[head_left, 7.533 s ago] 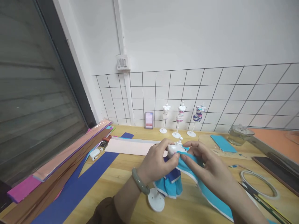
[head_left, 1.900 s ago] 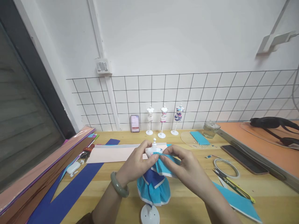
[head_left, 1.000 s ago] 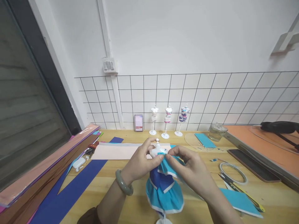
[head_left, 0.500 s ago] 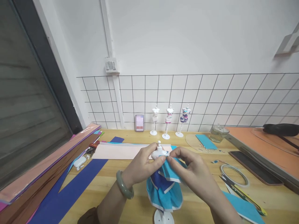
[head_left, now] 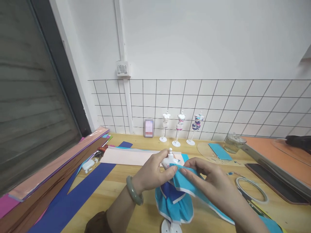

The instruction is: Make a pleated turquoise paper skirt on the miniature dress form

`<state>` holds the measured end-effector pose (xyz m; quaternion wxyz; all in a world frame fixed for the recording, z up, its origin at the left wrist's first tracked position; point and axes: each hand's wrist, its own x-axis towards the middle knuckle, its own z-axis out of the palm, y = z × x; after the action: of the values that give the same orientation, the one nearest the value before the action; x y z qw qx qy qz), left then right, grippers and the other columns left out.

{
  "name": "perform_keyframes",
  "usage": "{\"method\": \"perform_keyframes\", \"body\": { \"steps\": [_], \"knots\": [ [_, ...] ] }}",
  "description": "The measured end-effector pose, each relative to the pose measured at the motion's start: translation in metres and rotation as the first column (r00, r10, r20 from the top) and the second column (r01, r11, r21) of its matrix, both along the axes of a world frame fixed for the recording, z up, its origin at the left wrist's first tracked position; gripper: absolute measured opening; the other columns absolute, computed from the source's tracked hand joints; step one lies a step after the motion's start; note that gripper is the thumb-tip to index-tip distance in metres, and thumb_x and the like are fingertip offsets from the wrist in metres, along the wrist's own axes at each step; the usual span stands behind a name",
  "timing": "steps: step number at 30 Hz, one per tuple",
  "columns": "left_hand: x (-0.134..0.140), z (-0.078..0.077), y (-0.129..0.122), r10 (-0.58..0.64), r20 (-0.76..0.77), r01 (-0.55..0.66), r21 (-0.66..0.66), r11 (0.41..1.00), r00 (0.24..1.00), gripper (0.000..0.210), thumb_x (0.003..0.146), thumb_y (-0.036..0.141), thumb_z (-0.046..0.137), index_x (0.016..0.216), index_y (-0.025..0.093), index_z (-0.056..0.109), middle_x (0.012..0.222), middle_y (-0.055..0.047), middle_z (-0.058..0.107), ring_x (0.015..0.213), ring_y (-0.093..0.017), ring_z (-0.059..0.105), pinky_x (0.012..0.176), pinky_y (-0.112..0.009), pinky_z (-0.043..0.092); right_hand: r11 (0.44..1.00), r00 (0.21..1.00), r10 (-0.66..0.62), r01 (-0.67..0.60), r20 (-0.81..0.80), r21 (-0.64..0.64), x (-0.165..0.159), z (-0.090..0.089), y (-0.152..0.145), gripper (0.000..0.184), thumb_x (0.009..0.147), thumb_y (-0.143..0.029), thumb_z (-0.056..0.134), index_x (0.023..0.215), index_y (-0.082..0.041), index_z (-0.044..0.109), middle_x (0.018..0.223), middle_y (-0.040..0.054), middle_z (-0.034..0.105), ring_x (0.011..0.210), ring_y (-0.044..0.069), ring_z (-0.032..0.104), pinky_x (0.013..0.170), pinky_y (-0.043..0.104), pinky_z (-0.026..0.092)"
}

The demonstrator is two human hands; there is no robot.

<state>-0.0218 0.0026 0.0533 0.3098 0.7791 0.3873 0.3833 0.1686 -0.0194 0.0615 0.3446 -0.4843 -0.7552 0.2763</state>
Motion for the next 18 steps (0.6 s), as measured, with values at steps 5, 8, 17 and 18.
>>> {"method": "perform_keyframes", "body": {
  "steps": [5, 8, 17, 18],
  "knots": [
    [0.0001, 0.0004, -0.0017, 0.005, -0.010, -0.005, -0.006, 1.000, 1.000, 0.019, 0.079, 0.031, 0.053, 0.090, 0.016, 0.053, 0.086, -0.004, 0.057, 0.085, -0.020, 0.054, 0.080, -0.033, 0.044, 0.997, 0.998, 0.065, -0.066, -0.017, -0.047, -0.0007, 0.0048, -0.0047, 0.029, 0.088, -0.048, 0.050, 0.080, -0.024, 0.064, 0.077, -0.0006, 0.066, 0.071, 0.015, 0.057, 0.064, 0.026, 0.044],
    [0.0005, 0.0009, -0.0015, 0.010, -0.013, -0.010, -0.007, 1.000, 1.000, 0.019, 0.078, 0.030, 0.054, 0.090, 0.016, 0.053, 0.087, -0.004, 0.057, 0.086, -0.020, 0.054, 0.082, -0.033, 0.043, 0.988, 0.988, 0.138, -0.142, -0.062, -0.059, -0.0003, 0.0066, -0.0065, 0.026, 0.090, -0.044, 0.049, 0.084, -0.024, 0.064, 0.083, -0.0003, 0.068, 0.077, 0.015, 0.060, 0.070, 0.025, 0.047],
    [-0.0002, 0.0018, -0.0028, -0.044, -0.036, 0.046, 0.039, 0.998, 0.998, 0.015, 0.079, 0.027, 0.054, 0.089, 0.017, 0.051, 0.081, 0.000, 0.054, 0.076, -0.015, 0.051, 0.073, -0.028, 0.042, 0.994, 0.991, 0.070, -0.078, -0.111, -0.078, 0.0015, 0.0040, -0.0073, 0.025, 0.087, -0.046, 0.054, 0.084, -0.023, 0.066, 0.079, 0.0006, 0.068, 0.071, 0.015, 0.059, 0.063, 0.024, 0.047],
    [-0.0004, 0.0020, -0.0030, -0.048, -0.036, 0.050, 0.040, 0.998, 0.998, 0.015, 0.079, 0.027, 0.055, 0.089, 0.017, 0.051, 0.081, 0.000, 0.053, 0.076, -0.015, 0.051, 0.073, -0.028, 0.042, 0.994, 0.993, 0.062, -0.070, -0.104, -0.079, 0.0012, 0.0046, -0.0072, 0.026, 0.086, -0.046, 0.054, 0.083, -0.023, 0.066, 0.078, 0.0010, 0.068, 0.070, 0.015, 0.059, 0.062, 0.025, 0.047]
  ]
}}
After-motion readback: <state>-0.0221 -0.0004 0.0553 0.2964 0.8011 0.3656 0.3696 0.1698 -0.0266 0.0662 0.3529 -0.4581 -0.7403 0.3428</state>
